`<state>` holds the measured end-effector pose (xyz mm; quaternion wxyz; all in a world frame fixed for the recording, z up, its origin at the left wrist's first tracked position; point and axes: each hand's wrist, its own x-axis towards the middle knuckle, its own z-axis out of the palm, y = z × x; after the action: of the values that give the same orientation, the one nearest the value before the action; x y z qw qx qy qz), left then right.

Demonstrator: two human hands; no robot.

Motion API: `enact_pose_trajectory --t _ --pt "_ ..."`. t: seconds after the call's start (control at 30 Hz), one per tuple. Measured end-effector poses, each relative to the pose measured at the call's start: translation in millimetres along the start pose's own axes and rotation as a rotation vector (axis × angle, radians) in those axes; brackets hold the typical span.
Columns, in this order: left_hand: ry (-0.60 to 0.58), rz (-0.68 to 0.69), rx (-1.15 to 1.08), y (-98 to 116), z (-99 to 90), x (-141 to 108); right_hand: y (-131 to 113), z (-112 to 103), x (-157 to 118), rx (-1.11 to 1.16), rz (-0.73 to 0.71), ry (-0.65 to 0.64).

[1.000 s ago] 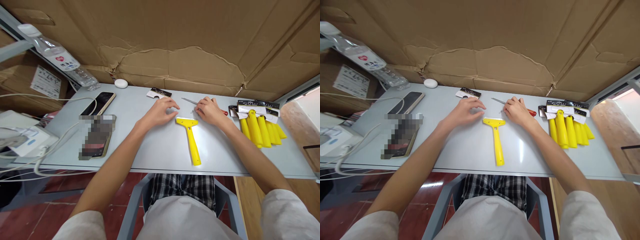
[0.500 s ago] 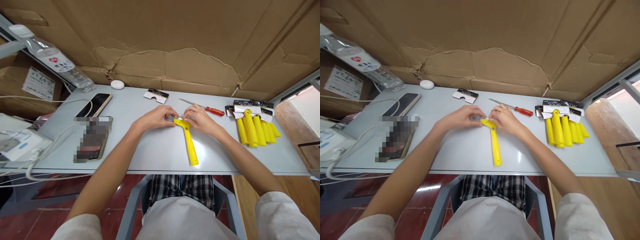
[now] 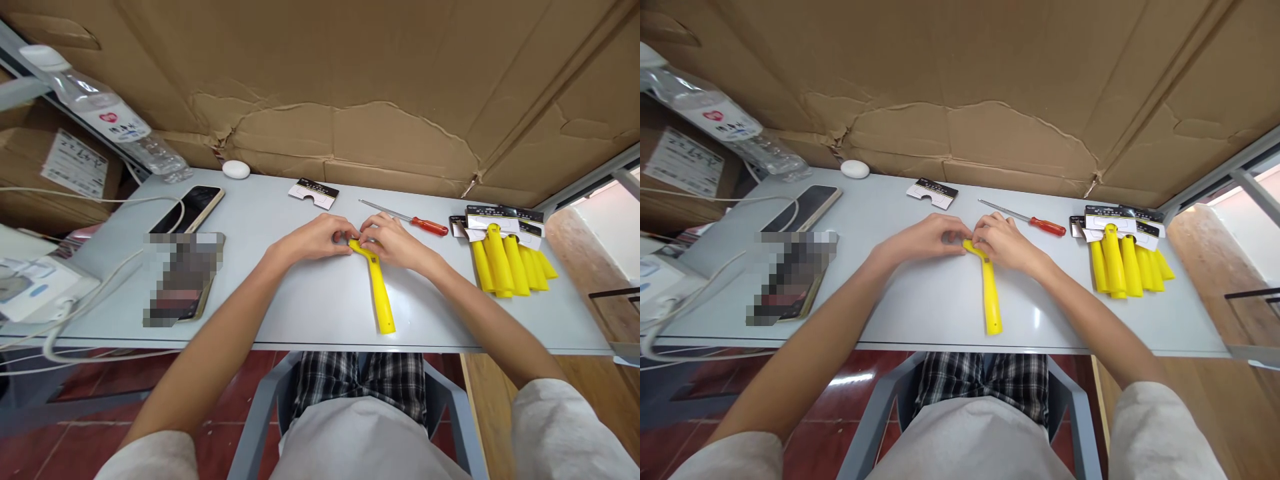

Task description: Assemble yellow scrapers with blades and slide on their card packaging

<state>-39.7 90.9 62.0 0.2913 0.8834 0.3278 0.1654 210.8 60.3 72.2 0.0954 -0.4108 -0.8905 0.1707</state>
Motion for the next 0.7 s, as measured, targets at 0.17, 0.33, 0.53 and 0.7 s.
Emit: enact_pose_trajectory --t 0.17,0.33,0.53,0.7 --pt "0.028 0.000 -0.015 -0.5 2.5 1.0 -0.9 0.9 1.6 -0.023 0.006 0.009" --pt "0.031 -0.010 -0.030 0.1 3.1 0.6 0.4 1.7 -3.5 -0.044 0.000 0.042" --pt "0.021 -0.044 -0.030 2.4 1.4 0.0 4.1 0.9 -19.2 -0.098 -0.038 0.148" --pt "0.013 -0.057 -0.048 1.8 1.3 0.6 4.1 5.5 -24.7 -0.108 -0.061 0.138"
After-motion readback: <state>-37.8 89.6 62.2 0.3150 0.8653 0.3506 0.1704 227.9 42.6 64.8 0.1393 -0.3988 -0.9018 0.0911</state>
